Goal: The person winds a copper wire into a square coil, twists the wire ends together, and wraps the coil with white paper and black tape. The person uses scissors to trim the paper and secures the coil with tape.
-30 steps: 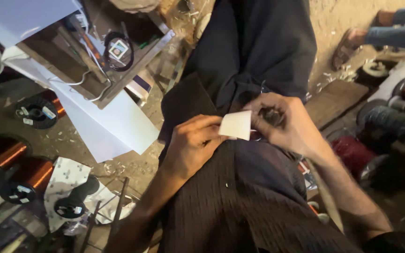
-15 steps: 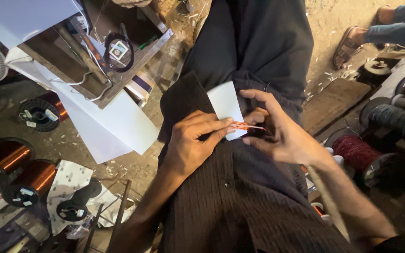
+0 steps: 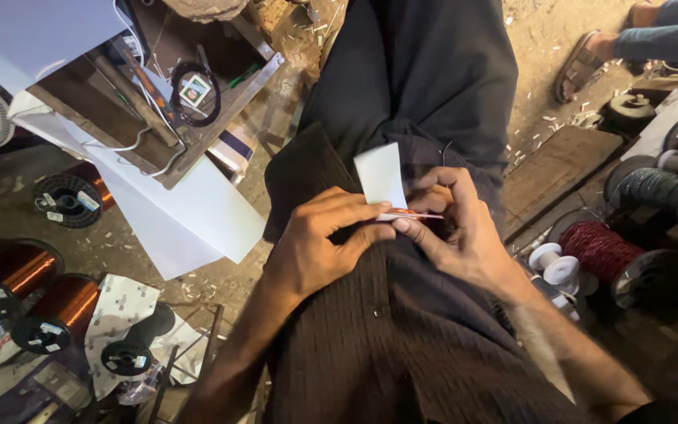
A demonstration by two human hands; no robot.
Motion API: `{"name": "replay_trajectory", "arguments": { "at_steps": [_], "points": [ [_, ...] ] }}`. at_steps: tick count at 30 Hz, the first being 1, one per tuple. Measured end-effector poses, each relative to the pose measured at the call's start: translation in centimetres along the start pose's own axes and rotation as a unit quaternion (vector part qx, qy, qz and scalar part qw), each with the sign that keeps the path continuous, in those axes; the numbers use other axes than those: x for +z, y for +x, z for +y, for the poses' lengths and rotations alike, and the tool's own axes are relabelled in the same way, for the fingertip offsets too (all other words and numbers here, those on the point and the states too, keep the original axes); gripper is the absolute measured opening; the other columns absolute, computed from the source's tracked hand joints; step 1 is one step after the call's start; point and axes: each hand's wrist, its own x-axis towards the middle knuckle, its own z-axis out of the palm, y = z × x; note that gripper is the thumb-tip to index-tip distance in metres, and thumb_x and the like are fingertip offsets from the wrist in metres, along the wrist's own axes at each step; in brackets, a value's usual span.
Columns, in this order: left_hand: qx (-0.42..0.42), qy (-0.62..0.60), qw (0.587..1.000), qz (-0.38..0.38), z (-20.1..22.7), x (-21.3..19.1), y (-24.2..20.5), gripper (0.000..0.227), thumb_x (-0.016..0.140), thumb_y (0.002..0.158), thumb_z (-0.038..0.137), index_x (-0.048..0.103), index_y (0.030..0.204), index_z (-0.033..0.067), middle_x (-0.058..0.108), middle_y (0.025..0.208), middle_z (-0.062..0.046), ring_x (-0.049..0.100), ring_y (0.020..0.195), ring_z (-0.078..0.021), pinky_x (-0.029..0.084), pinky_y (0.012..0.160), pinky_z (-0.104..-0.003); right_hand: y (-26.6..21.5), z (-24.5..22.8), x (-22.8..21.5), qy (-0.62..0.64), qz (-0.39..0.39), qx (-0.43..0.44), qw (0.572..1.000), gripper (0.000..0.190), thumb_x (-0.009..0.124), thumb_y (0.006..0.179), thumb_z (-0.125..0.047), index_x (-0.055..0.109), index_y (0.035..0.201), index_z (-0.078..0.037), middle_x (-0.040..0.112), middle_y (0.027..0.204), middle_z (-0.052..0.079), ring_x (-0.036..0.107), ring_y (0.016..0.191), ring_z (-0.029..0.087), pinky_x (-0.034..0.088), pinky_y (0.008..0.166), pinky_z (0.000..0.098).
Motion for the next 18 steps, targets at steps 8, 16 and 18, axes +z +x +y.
{"name": "replay_trajectory", "arguments": {
  "at_steps": [8,16,18],
  "points": [
    [-0.069,-0.06,0.995,0.043,-0.3,1.1,0.0,0.015,0.079,0.091,0.01,0.079,0.104,0.0045,0.08,0.103,-0.009,0.077,0.095,-0.0185,0.059,0.085,-0.029,-0.4,0.9,-0.1,-0.127,0.011,-0.109,0.986,0.029,0.082,0.088,-0.011,0.061,0.103,0.0,0.073,0.097,0.008,0.073,0.087,0.011,0.059,0.076,0.0259],
    [-0.158,-0.115,0.98,0.024,-0.1,1.3,0.3,0.017,0.078,0.091,0.016,0.079,0.101,0.0032,0.081,0.1,-0.009,0.078,0.094,-0.015,0.059,0.085,-0.027,-0.6,0.4,-0.4,-0.052,0.012,-0.051,0.997,0.029,0.082,0.087,-0.008,0.066,0.109,0.001,0.076,0.103,0.011,0.072,0.093,0.013,0.059,0.082,0.0269],
    [-0.187,-0.105,0.976,0.021,-0.1,1.4,0.3,0.018,0.078,0.09,0.017,0.079,0.1,0.0032,0.081,0.096,-0.009,0.078,0.089,-0.0142,0.059,0.081,-0.026,-0.5,0.2,-0.3,-0.095,0.034,-0.091,0.991,0.039,0.083,0.086,-0.012,0.059,0.113,0.002,0.076,0.105,0.009,0.074,0.095,0.012,0.06,0.083,0.026]
  ]
}}
